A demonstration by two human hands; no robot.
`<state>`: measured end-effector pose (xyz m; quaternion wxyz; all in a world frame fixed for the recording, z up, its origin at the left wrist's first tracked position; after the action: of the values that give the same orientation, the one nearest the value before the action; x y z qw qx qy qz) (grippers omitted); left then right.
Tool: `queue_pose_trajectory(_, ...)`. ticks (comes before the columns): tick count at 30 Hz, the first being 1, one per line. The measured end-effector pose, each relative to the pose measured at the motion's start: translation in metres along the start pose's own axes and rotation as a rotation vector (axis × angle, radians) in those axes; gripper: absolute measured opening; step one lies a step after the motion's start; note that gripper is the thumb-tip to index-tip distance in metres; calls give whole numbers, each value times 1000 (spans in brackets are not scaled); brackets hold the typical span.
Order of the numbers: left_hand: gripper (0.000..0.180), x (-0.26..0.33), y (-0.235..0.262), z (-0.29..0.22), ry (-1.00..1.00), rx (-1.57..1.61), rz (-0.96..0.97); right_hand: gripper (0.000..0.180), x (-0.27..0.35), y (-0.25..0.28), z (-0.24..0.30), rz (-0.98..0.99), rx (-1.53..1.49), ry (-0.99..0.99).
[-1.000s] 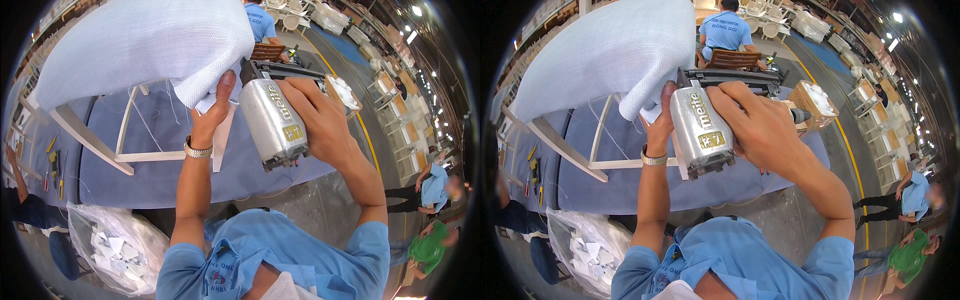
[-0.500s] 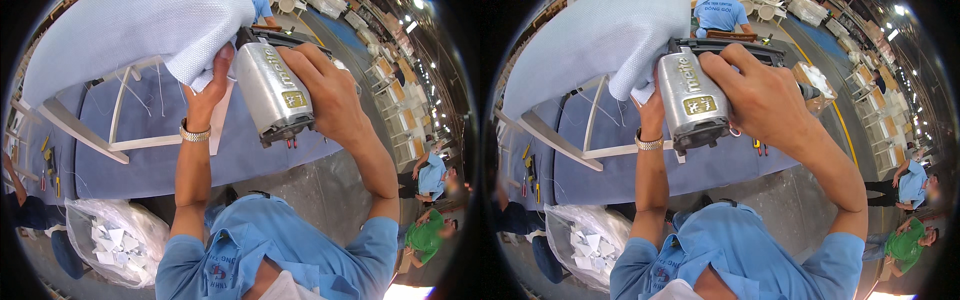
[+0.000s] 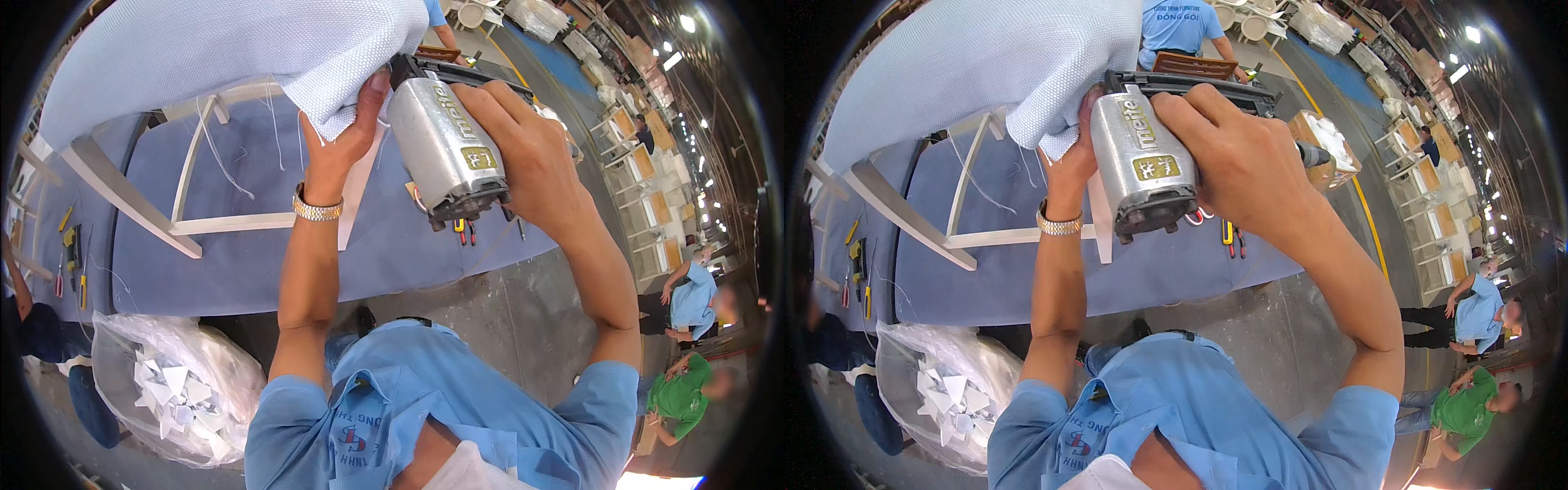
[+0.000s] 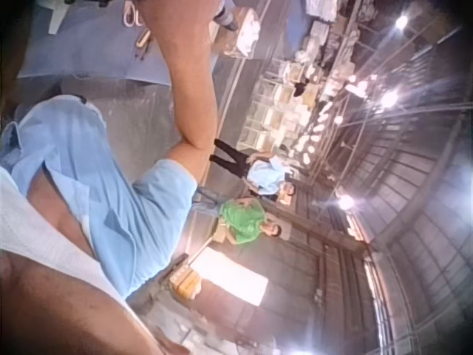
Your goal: The person covers a white chair seat with a light blue fabric, using a staple gun to secure the material to the underside of the seat. They trim excess fabric with scissors and a utility knife, then smooth and restaple the edges to complete the upholstery.
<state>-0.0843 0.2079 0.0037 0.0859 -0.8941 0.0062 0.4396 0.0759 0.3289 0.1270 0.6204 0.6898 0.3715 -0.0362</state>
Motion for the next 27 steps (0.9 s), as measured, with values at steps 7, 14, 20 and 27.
queue_pose_trajectory(7, 21, 5, 1, -10, 49, 102, -18, 66, 12, -4, 6, 46, -26, 31)
queue_pose_trajectory(14, 21, 9, -1, 2, 53, 88, -21, 57, 8, -8, 6, -24, 0, 45)
queue_pose_trajectory(20, 22, 11, -4, 11, -23, 32, -55, 56, 10, -9, 1, 1, -6, 47)
queue_pose_trajectory(27, 22, 15, 14, 3, 56, 69, -18, 61, 38, -32, -5, -19, -309, -98)
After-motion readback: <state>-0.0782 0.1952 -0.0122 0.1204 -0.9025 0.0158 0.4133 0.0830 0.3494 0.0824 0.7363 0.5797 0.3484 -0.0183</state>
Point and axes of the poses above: each hand's wrist, its own x-axis away from the middle knuckle, its own y-axis out of the back of the hand, z = x × y, the point moved 2 cm from there along -x, towards the middle knuckle, and after that the axes turned 4 degrees about y, right-handed, at the moved point
